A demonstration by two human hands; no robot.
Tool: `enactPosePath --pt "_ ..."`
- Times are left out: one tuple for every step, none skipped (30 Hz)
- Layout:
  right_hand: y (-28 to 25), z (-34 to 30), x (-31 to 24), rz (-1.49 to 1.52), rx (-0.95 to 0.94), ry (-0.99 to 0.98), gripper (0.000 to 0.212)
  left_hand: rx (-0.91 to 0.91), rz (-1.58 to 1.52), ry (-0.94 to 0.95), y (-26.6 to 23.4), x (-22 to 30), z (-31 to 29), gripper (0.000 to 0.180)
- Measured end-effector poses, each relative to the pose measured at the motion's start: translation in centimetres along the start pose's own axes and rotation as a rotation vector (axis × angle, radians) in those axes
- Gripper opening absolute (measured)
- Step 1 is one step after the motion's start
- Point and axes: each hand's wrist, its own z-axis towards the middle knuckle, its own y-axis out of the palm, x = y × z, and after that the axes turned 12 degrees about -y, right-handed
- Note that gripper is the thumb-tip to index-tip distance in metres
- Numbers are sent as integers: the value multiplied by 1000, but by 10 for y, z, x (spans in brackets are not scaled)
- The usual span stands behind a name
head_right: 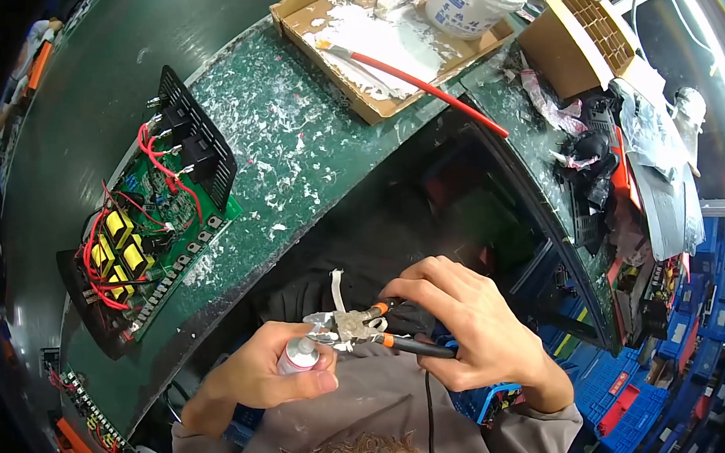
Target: Assembling electronic circuit boards by trimming wires and applying a substance with a brush on a production line.
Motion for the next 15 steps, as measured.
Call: enactPosePath --pt "0 1 0 -11 3 -8 50 17 24 3 0 1 -1 18" --pt "-1 1 -1 -13 1 -5 50 14 23 4 0 2 -1 18" --pt "-2 1 -1 -33 -15 -4 48 21 5 -19 0 3 -1 19" --pt "-3 2 -1 -52 -31 -3 47 29 -12 -42 1 4 -1 19" --pt "-3 2 -1 -52 -32 -2 47 27 -14 -43 1 4 -1 19" --pt "-4 2 -1 -44 -38 0 45 34 -12 -30 1 5 -2 20" --pt "-4 2 -1 -36 -44 2 44 42 -11 -18 1 5 -2 20" --pt "-5 2 -1 -37 -43 4 44 39 -11 -18 0 4 -2 20" --pt "-5 2 -2 -36 -36 5 43 34 -11 -25 0 4 -2 20" --pt "-6 2 -2 -35 -29 5 42 28 -11 -31 0 4 -2 20" --pt "-6 2 -2 -35 -31 6 42 27 -13 -31 0 4 -3 20" --pt "-6 3 -3 -36 -25 0 41 36 -10 -17 0 4 -3 20" --pt "-6 3 -3 -38 -19 -5 41 45 -7 -3 0 4 -3 20" --pt "-6 2 -3 -39 -19 -2 41 42 -7 -3 0 4 -3 20" --pt "-6 1 -2 -57 -22 -2 41 39 -23 -31 0 4 -2 20"
